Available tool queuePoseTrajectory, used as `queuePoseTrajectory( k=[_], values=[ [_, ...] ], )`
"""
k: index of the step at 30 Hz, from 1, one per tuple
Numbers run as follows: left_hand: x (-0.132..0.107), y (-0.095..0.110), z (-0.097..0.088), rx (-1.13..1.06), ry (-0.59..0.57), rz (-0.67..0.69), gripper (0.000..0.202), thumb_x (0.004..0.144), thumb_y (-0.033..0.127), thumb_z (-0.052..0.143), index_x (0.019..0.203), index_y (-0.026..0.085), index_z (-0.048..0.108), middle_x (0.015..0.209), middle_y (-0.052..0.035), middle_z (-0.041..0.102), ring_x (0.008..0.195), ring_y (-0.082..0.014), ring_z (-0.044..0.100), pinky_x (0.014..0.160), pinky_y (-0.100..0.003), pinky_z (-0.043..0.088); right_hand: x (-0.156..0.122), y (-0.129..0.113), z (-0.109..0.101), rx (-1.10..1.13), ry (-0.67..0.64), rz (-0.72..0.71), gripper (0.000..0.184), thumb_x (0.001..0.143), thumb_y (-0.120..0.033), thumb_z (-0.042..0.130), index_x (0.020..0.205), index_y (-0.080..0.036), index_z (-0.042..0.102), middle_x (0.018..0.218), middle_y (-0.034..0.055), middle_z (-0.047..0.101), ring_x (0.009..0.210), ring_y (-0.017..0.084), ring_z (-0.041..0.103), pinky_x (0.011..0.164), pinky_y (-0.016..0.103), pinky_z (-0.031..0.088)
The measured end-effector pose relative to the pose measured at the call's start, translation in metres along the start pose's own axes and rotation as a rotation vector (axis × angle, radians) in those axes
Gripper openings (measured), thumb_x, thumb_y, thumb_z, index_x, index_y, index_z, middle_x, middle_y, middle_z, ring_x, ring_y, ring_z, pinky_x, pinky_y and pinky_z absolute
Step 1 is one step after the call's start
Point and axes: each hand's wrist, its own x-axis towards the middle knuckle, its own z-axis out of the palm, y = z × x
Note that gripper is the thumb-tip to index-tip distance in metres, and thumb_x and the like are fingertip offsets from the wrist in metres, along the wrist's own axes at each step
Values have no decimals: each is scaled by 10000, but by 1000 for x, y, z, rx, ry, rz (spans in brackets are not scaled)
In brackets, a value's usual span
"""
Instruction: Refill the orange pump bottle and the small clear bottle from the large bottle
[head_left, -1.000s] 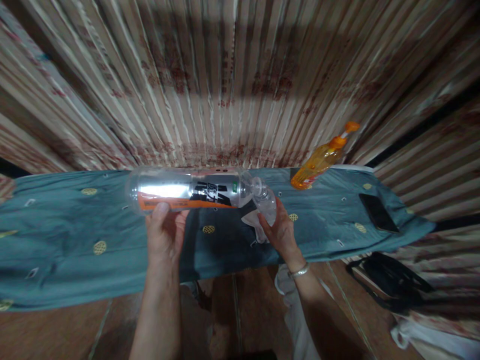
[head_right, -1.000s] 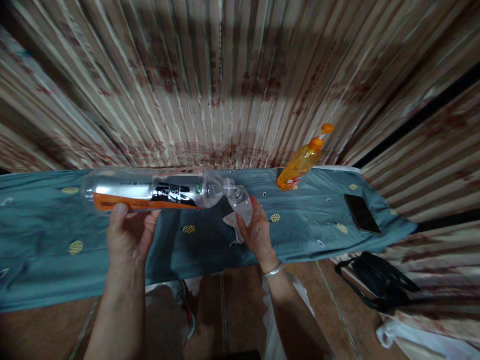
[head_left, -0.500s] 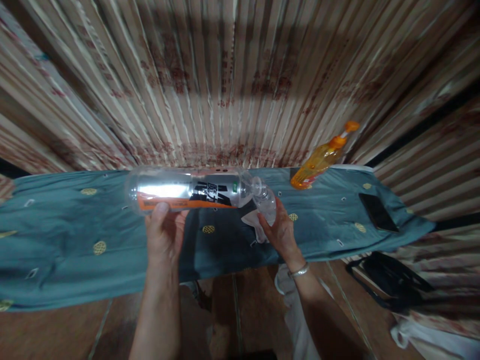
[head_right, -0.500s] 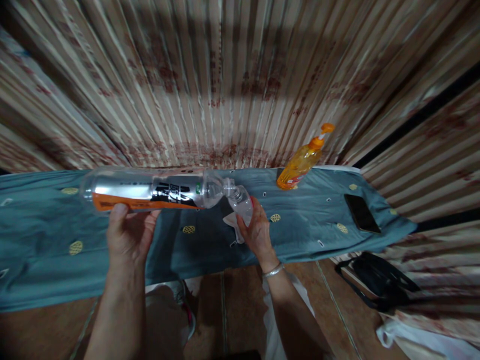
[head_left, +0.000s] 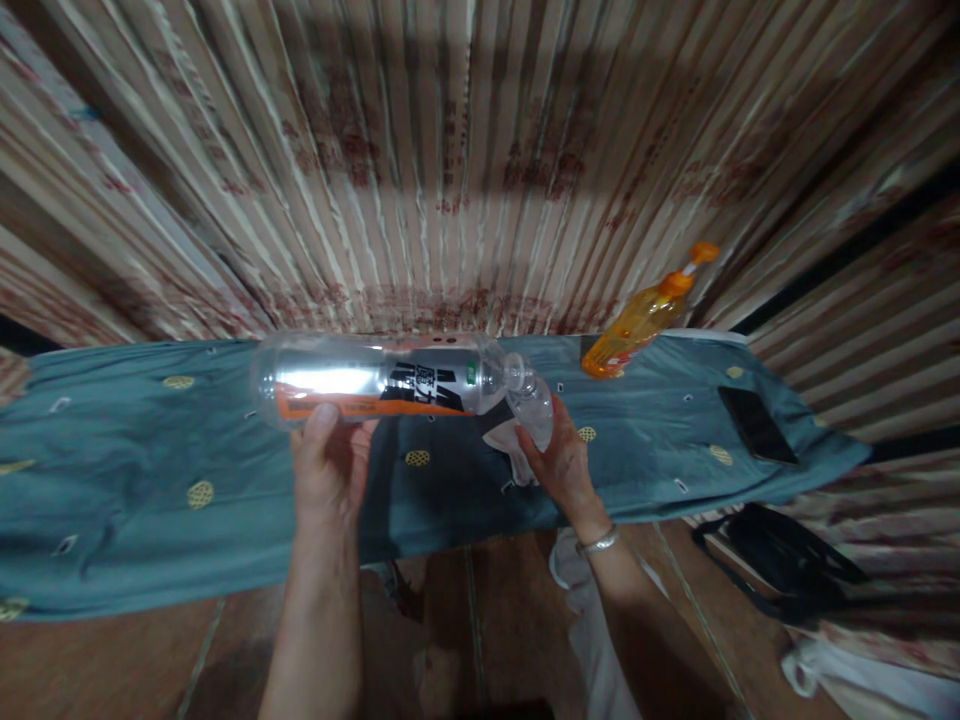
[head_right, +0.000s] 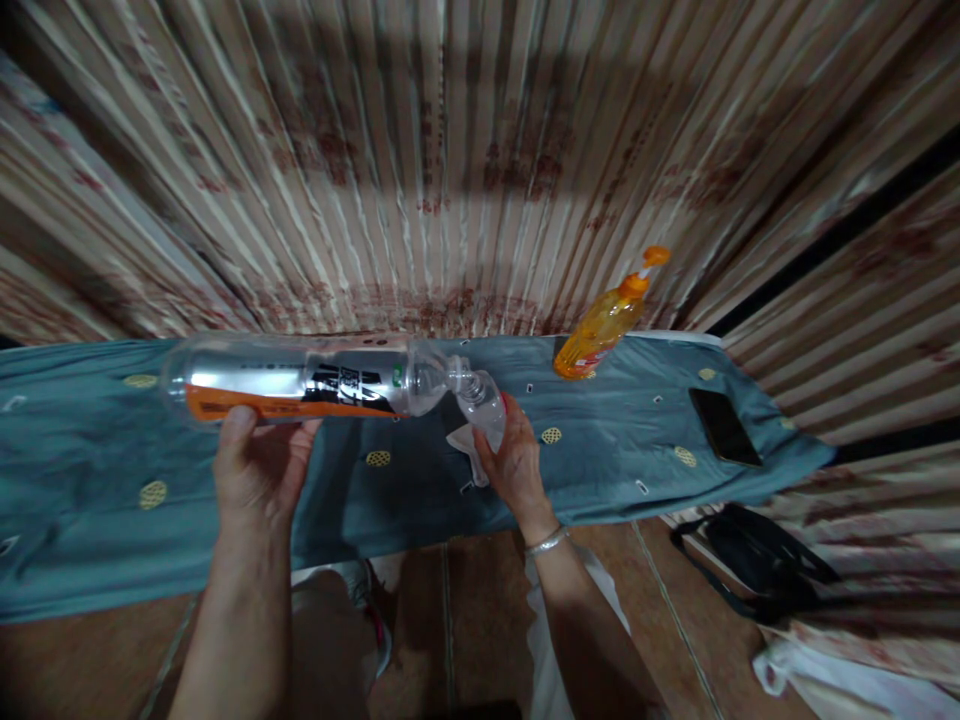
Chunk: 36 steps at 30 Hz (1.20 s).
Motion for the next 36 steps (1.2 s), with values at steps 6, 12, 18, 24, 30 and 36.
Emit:
queuePoseTrajectory(
  k=[6,12,18,24,30,36],
  values=[
    [1,1,2,-37,35,-5,494,452,385,1025,818,235,729,908,-7,762,900,-205,695,883,-364,625,2,-2,-2,18,-9,9,658,1019,-475,561,1536,-97,411,1345,246,700,1223,339,715,1024,524,612],
    [0,1,2,-9,-3,9,457,523,401,997,850,228,728,909,-25,765,895,-227,703,887,-404,628,4,-5,-3,13,-22,44,631,1014,-481,551,1500,-92,446,1323,243,709,1204,335,726,1021,524,616],
    [-1,1,0,5,-18,7,445,557,404,985,890,247,735,939,-22,753,1052,-272,701,931,-423,611,2,-4,-2,17,-27,50,652,1017,-499,545,1507,-85,433,1334,255,700,1214,349,719,1035,552,604],
    [-2,2,4,-29,28,-6,488,491,390,1015,875,243,751,899,-6,748,955,-220,697,885,-379,625,2,-3,-2,16,-29,57,651,1013,-510,546,1495,-82,449,1331,258,702,1214,352,720,1026,550,611],
    [-3,4,6,-25,42,-12,485,463,395,1025,821,230,743,856,2,739,883,-194,694,873,-355,628,2,-2,-2,17,-42,56,658,1012,-494,548,1514,-86,426,1334,261,698,1207,359,720,1032,571,602],
    [-3,4,5,-15,11,-29,481,495,403,1013,852,235,739,925,-5,752,937,-207,689,916,-375,615,2,-2,-2,12,-30,39,666,1013,-505,547,1514,-80,431,1335,261,698,1224,352,714,1039,553,602]
  ],
)
